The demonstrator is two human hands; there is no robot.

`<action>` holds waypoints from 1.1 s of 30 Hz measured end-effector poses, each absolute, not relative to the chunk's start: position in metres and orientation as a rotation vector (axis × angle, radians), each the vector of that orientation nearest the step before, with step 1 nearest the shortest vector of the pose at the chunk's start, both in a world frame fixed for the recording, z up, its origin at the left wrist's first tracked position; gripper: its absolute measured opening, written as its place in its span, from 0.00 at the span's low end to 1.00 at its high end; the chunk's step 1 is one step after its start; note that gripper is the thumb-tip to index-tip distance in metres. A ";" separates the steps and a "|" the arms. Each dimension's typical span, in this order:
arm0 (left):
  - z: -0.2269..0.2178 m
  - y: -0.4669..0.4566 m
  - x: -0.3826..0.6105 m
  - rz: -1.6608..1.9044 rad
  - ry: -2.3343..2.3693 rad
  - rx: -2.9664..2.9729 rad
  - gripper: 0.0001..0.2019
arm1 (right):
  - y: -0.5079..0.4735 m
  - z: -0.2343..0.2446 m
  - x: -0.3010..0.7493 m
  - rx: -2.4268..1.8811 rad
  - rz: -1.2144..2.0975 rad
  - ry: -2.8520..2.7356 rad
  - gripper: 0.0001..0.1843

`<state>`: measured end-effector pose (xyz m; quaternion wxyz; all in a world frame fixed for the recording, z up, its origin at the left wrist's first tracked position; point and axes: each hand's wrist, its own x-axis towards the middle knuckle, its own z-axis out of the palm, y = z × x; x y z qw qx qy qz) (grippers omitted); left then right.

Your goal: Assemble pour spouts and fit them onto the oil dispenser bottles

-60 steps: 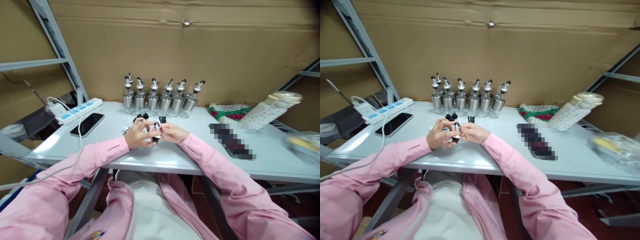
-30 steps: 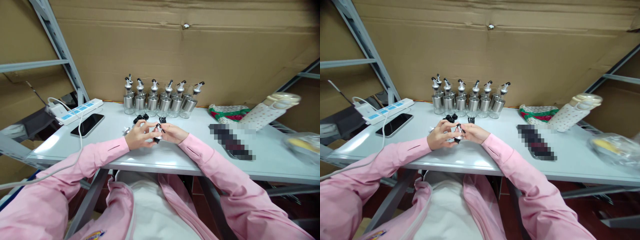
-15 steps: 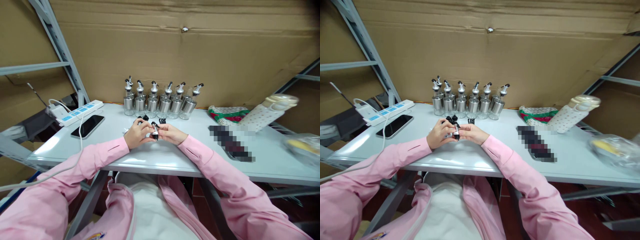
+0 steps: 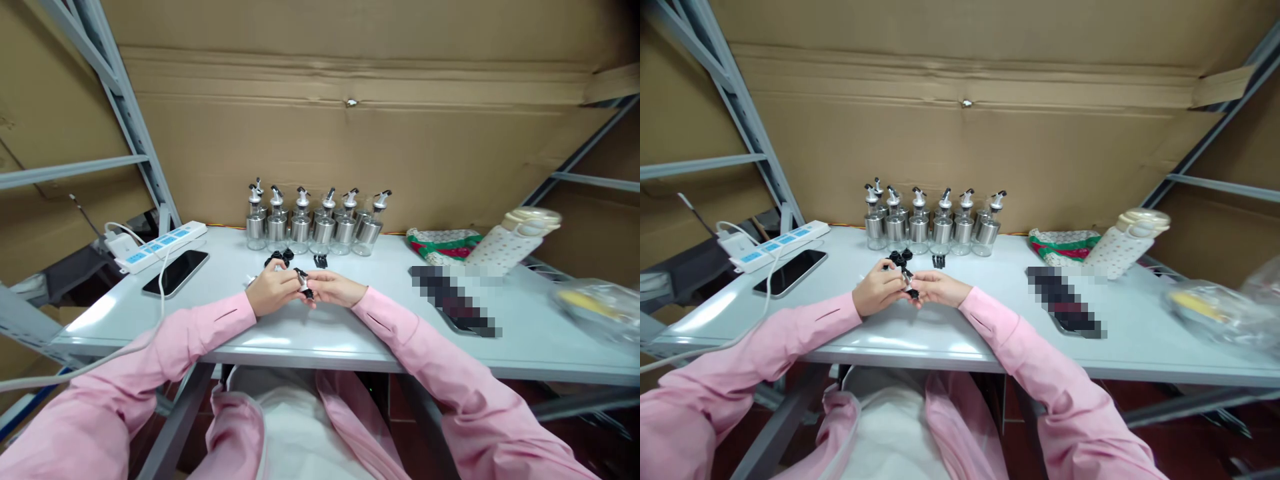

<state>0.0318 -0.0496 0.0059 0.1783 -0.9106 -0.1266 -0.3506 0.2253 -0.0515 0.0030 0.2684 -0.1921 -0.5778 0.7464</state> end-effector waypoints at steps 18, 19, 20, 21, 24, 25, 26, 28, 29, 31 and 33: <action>0.002 -0.050 0.031 -1.192 -0.619 -2.697 0.10 | -0.047 0.005 0.216 -0.688 1.406 -1.694 0.20; 0.001 -0.050 0.031 -1.176 -0.640 -2.706 0.13 | -0.049 0.005 0.214 -0.703 1.353 -1.703 0.20; 0.000 -0.050 0.031 -1.156 -0.651 -2.711 0.15 | -0.052 0.006 0.212 -0.717 1.294 -1.730 0.21; -0.001 -0.049 0.030 -1.139 -0.656 -2.717 0.15 | -0.054 0.008 0.210 -0.730 1.222 -1.785 0.21; -0.002 -0.049 0.030 -1.175 -0.663 -2.719 0.10 | -0.058 0.022 0.212 -0.778 0.853 -1.974 0.16; -0.002 -0.049 0.029 -1.201 -0.664 -2.711 0.09 | -0.055 0.029 0.218 -0.807 0.679 -1.940 0.14; -0.002 -0.049 0.030 -1.214 -0.660 -2.700 0.08 | -0.049 0.037 0.226 -0.835 0.506 -1.802 0.12; -0.001 -0.051 0.030 -1.201 -0.638 -2.683 0.07 | -0.029 0.051 0.251 -0.885 0.197 -1.319 0.12; -0.001 -0.052 0.031 -1.181 -0.622 -2.681 0.06 | -0.016 0.056 0.268 -0.896 0.105 -1.078 0.14; 0.000 -0.054 0.032 -1.144 -0.594 -2.682 0.06 | 0.014 0.064 0.304 -0.961 0.128 -0.751 0.18; 0.001 -0.056 0.033 -1.132 -0.586 -2.685 0.06 | 0.041 0.067 0.337 -1.045 0.305 -0.619 0.22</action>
